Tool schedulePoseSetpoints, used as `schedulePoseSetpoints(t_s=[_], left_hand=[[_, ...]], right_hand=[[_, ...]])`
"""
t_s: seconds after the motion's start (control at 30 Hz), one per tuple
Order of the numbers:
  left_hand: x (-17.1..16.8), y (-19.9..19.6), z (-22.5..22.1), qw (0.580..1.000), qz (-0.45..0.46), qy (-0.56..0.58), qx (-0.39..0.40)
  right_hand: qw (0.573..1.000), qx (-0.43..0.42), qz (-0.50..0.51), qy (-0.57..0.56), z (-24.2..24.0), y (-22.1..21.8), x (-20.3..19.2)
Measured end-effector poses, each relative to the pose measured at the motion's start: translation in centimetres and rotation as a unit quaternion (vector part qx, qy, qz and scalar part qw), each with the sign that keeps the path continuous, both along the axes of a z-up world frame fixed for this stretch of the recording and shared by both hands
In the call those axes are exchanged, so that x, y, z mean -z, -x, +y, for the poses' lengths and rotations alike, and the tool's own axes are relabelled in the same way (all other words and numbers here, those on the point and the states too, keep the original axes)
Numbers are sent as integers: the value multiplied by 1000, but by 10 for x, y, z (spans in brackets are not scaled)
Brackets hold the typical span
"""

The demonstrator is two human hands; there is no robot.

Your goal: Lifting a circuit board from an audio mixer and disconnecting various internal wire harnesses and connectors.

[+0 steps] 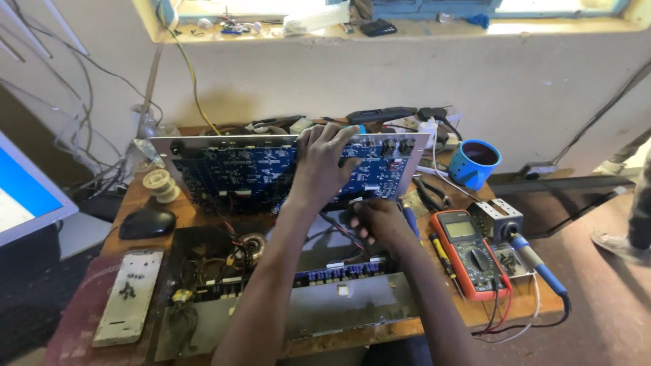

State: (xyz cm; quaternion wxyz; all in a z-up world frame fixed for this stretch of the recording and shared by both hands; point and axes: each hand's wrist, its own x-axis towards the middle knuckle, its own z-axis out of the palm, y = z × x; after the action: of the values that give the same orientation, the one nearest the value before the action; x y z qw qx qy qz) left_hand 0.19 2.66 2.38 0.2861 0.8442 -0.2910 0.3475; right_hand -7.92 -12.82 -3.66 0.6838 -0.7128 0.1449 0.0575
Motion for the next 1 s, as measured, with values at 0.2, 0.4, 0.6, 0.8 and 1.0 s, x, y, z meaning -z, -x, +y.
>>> schedulePoseSetpoints(t_s=[0.2, 0.4, 0.6, 0.8, 1.0], left_hand=[[-1, -5, 27, 998, -10, -6, -69], [8, -13, 31, 995, -40, 12, -94], [2, -7, 30, 993, -41, 16, -108], [-2, -5, 31, 994, -26, 12, -102], [7, -20, 31, 992, -71, 22, -105]], right_hand=[[922, 115, -93, 357, 34, 36, -54], [937, 78, -32, 339, 23, 20, -22], [944, 120, -13, 306, 4, 34, -39], [940, 104, -35, 324, 47, 42, -70], [883, -59, 10, 466, 80, -4, -62]])
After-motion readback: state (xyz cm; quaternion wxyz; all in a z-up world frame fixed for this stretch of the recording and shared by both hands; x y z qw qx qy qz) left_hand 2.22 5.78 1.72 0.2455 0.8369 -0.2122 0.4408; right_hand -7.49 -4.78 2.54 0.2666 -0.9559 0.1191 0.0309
